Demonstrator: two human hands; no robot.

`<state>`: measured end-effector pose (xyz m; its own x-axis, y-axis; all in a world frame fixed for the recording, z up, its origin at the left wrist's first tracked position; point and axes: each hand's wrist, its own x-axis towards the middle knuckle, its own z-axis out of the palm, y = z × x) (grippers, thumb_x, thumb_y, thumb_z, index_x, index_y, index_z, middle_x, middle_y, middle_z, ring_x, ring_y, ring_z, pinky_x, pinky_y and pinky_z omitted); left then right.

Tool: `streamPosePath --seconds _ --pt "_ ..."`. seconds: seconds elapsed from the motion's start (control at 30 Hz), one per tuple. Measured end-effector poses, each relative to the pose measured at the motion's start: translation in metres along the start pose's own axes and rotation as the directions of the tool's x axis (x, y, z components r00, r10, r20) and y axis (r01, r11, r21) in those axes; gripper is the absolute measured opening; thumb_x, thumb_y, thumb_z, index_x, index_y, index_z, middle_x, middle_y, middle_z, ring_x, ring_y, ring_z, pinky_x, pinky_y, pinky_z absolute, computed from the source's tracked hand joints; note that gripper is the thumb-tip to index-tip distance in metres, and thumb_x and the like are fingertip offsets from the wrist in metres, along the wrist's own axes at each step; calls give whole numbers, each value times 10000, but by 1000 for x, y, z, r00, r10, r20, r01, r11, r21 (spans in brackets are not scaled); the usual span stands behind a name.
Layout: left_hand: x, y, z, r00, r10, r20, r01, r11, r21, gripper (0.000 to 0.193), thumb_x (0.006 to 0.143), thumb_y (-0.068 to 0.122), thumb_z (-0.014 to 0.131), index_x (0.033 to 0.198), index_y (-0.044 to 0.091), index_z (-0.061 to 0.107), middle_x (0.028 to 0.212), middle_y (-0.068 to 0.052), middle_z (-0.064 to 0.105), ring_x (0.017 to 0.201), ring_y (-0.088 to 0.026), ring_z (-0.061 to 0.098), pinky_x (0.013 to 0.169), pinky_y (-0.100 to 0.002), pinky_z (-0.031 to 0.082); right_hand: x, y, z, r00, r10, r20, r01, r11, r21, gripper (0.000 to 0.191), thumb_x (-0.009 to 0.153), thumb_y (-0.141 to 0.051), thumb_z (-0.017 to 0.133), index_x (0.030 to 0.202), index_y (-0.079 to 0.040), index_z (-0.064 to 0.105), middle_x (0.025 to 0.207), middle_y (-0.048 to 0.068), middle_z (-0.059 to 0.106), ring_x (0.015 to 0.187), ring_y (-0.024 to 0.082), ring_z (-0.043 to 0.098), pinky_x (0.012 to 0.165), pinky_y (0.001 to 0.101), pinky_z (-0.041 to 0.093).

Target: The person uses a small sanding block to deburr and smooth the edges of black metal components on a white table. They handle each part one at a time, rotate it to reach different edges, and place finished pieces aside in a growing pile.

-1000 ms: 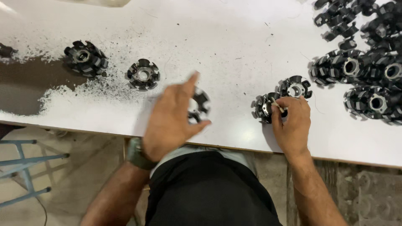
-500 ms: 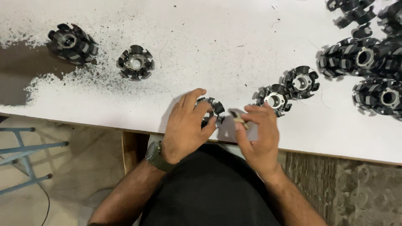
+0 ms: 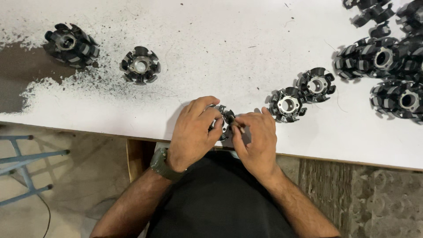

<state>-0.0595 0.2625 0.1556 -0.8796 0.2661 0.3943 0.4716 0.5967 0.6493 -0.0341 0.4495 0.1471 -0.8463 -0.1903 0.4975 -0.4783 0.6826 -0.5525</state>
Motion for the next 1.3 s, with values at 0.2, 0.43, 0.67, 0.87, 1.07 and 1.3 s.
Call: streamPosePath --seconds 0.2,0.43,0.67,0.87,1.07,1.3 --pt "-4 -1 -2 998 -18 54 12 994 112 124 842 109 752 930 44 694 1247 -112 634 1127 -289 629 994 -468 495 5 7 4 1000 -22 17 22 1000 -7 278 888 -1 753 1126 -56 622 1064 83 698 1050 267 676 1171 568 402" --pt "-7 7 0 998 -69 -11 69 993 97 177 811 145 790 938 57 704 1272 -129 632 1144 -335 605 964 -480 487 -4 3 1 999 -52 14 52 998 27 291 851 -9 766 1105 -70 637 1061 85 691 1086 280 660 1174 591 393" --pt "-12 3 4 995 -68 -68 70 997 26 136 847 104 751 970 69 705 1323 -118 624 1192 -311 595 1000 -460 488 -2 2 1 997 -72 11 72 997 -10 310 837 -5 783 1100 -74 633 1057 87 686 1083 283 656 1155 577 409" --pt "-11 2 1 999 -31 -16 32 998 56 139 839 109 751 955 54 696 1309 -127 615 1236 -315 583 1053 -479 449 6 -1 -1 993 -92 74 98 992 -77 284 834 -27 790 1076 -69 650 1002 77 678 1018 271 648 1130 576 422" --pt "-11 3 3 999 -44 11 43 999 11 133 880 115 737 991 51 699 1315 -122 625 1224 -306 593 1053 -467 455 14 -5 -7 989 -60 138 69 995 -68 247 835 -43 785 1053 -67 672 956 72 672 984 266 645 1139 586 422" --pt "-9 1 22 990 -112 -87 113 994 4 110 914 132 746 975 51 704 1292 -113 627 1110 -291 614 966 -453 462 12 0 -9 992 -19 122 21 1000 -12 224 867 -33 759 1068 -57 662 962 71 688 940 244 675 1150 594 429"
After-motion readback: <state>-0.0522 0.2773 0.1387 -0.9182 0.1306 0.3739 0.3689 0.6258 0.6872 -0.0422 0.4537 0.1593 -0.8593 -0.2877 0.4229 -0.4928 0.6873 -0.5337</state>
